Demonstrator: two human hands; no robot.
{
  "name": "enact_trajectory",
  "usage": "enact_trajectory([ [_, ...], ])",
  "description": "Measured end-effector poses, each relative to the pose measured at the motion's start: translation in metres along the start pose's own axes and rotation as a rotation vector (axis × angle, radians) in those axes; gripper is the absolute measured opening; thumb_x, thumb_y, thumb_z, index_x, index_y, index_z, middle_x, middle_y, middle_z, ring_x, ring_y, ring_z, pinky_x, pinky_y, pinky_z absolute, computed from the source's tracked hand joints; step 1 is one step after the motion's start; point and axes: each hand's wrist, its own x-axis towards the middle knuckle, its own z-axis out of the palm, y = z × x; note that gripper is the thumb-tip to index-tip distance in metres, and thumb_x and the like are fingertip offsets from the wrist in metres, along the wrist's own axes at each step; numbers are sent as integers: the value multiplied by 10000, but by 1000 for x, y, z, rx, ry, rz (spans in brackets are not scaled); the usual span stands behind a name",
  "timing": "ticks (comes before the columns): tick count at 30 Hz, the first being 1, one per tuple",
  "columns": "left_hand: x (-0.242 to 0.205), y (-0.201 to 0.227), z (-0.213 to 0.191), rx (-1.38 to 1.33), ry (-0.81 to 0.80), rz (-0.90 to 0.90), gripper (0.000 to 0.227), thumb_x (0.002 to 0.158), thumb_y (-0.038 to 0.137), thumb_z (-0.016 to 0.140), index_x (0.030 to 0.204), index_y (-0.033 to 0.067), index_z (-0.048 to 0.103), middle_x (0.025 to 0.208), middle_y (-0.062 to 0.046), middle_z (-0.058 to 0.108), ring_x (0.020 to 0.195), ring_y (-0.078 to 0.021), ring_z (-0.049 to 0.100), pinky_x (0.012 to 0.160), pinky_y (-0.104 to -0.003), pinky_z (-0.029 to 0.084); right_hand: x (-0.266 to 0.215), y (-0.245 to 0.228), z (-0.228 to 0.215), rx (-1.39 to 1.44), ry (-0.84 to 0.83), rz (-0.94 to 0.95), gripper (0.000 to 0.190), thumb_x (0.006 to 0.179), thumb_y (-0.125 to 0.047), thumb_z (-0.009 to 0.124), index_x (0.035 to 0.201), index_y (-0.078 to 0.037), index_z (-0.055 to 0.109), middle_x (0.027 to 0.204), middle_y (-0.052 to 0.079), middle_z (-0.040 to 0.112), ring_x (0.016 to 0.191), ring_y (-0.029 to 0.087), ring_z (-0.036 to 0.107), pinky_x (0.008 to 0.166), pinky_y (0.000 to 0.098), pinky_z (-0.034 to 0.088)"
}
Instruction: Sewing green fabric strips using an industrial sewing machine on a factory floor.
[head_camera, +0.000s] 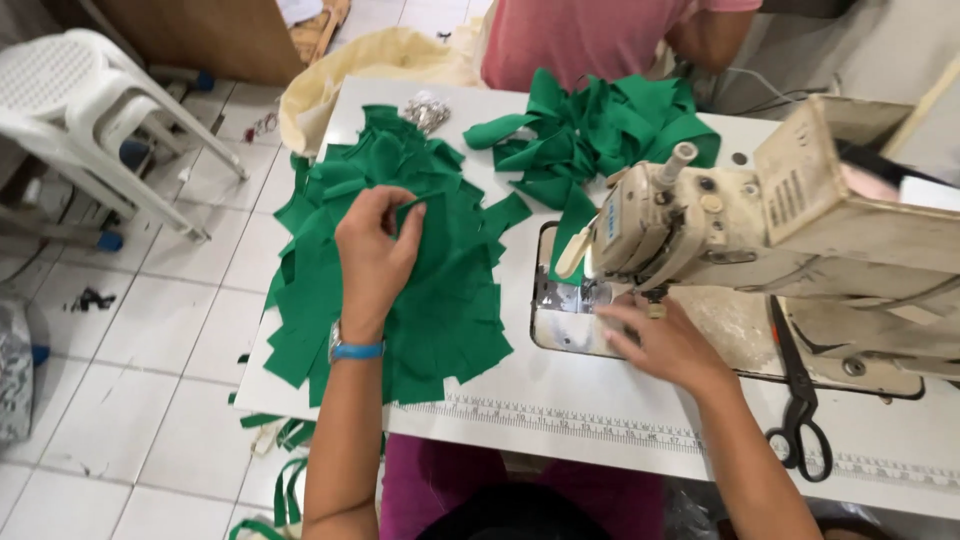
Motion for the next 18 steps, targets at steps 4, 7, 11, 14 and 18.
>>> enact_trajectory([
  [4,-12,44,-7,-267,-8,-100,120,891,132,788,1000,115,739,593,-18,457,538,-151,486,557,-284,423,-28,-27,7,195,54,-163,277,926,-310,659,1151,-204,781,1079,103,767,1080,319,704,979,464,539],
  [7,-40,89,1,-275,81,-84,134,968,177,696,1075,131,632,831,23,597,597,-59,397,558,-236,358,-49,-66,12,527,569,-643,246,898,-27,690,1128,-97,740,912,73,693,801,196,684,704,287,573],
  [11,-86,141,15,-279,-47,273,206,964,12,634,1164,31,589,1074,-127,682,781,-214,621,650,-296,506,-54,-92,29,627,886,-602,357,901,-244,734,1182,-37,660,1101,117,691,954,260,696,868,357,571],
  [14,-108,164,14,-455,-282,180,171,957,24,594,1109,24,672,1028,-121,718,892,-240,693,783,-312,600,-54,-86,61,819,896,-538,437,863,-220,788,1205,-54,573,1153,140,666,1067,278,682,943,368,574],
  [18,-113,148,4,-460,-592,148,430,971,-5,552,1401,18,561,1289,-157,680,1106,-279,699,1006,-356,549,-68,-69,66,979,672,-240,353,849,55,692,1182,-57,655,1130,79,718,988,156,724,851,246,581],
])
